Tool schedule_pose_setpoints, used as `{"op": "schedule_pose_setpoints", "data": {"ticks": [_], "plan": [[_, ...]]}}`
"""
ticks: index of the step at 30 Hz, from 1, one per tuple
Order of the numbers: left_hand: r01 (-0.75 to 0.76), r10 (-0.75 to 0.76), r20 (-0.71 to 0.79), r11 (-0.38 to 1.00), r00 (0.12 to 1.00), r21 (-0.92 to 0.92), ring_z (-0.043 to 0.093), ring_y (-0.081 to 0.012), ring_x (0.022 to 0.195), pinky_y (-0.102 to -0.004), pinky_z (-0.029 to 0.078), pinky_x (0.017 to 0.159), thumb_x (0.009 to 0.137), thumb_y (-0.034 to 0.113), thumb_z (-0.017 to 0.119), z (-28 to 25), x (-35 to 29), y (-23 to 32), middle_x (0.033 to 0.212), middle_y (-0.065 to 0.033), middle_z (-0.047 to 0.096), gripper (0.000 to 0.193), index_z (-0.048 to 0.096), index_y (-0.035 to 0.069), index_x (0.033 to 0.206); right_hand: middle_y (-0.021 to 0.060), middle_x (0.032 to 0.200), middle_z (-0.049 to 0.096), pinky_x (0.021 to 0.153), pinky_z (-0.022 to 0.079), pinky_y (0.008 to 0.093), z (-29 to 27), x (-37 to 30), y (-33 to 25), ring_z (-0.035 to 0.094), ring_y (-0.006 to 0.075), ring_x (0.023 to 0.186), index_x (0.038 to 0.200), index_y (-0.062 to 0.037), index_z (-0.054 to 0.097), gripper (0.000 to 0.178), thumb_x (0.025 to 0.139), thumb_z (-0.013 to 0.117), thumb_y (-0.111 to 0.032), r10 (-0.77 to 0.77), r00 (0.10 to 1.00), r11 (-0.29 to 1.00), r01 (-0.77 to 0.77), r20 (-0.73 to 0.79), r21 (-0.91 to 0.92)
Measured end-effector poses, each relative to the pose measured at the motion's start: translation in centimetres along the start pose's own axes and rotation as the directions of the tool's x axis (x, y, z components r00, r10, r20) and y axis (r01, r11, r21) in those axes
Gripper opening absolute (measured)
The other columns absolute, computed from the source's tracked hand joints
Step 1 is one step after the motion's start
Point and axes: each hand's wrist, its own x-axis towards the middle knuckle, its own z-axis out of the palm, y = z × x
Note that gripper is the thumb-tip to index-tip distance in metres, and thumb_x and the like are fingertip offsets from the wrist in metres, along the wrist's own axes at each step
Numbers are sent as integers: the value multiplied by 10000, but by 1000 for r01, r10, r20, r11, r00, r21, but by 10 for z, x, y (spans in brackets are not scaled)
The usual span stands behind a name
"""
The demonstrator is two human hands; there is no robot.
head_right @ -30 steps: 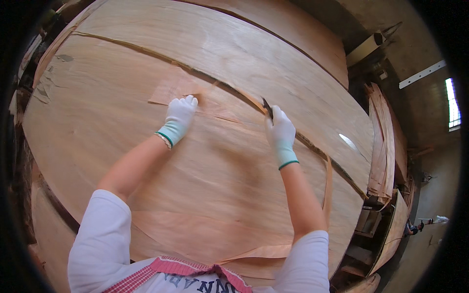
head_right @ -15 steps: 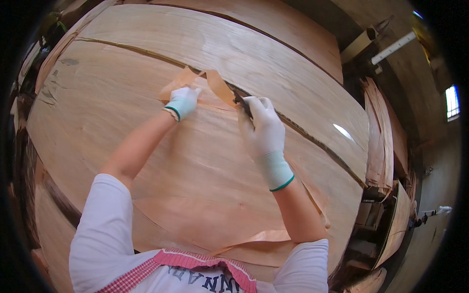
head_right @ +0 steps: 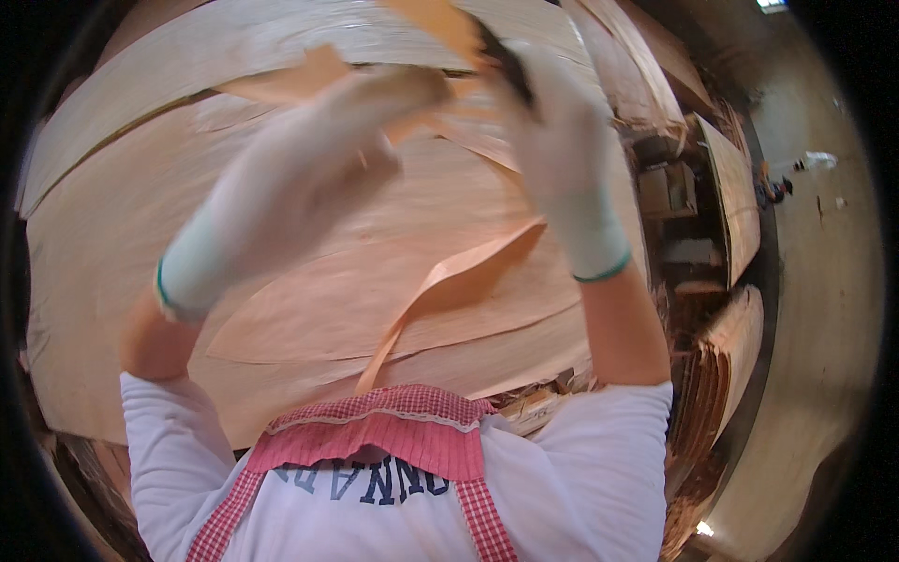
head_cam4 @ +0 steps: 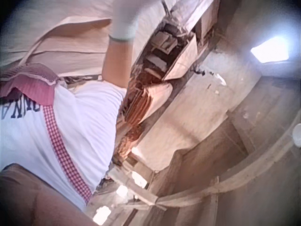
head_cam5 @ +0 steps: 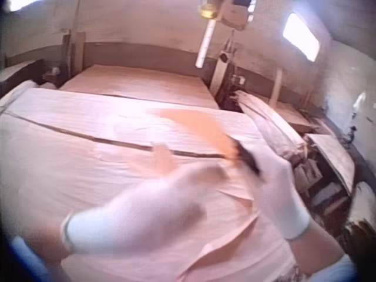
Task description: The person processes wood veneers by handling large sheets, using a knife to trim edges, and placing trimmed strips onto stacks of material.
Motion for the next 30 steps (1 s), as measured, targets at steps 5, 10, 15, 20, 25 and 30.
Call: {"op": "schedule_pose_setpoints", "data": {"ticks": [5,10,15,20,25,30], "plan": [[77,150,512,915,846,-395,588,-362,1034,-379,492,857,812,34,605,7,-33,45,1170,-191,612,391,586,14,1202,201,1192,591,952,432,406,-197,-179,161,564,352,1104,1220,-33,574,358,911,565,-214,424,897,614,-388,-128,-688],[607,-582,172,759,795,-235,621,-203,1006,-312,486,857,881,49,588,22,-115,-46,1116,-123,653,299,587,-20,1173,222,1225,588,900,485,465,-421,-484,130,577,370,1101,1195,-30,607,523,962,407,-453,835,-85,-534,-366,-544,-762],[656,-648,105,744,755,-130,635,-222,989,-329,490,882,903,95,589,25,-136,-102,1044,-134,672,261,613,-8,1142,245,1207,603,885,500,450,-433,-520,104,600,391,1078,1259,-30,554,410,899,526,-226,599,131,-422,-787,-790,-451],[445,-426,133,872,895,-204,649,-246,970,-349,505,867,902,131,607,69,-79,-88,1029,-149,677,282,613,3,1153,125,831,650,641,519,322,-319,-309,203,622,222,737,999,85,646,539,898,602,-442,772,124,319,-923,-623,213],[371,-323,272,917,907,-149,630,-314,1005,-374,501,869,917,164,579,52,-68,-66,1082,-177,656,310,592,0,1180,-37,664,510,460,331,221,-90,-59,199,397,41,510,1028,-34,656,283,895,655,-284,777,622,581,-649,-99,491],[435,-418,159,895,894,-95,632,-313,1006,-371,503,861,919,175,579,31,-96,-72,1081,-172,660,301,602,7,1169,-69,587,427,428,257,246,34,158,98,377,41,487,979,-86,643,224,885,663,-288,481,869,692,-457,116,558]]}}
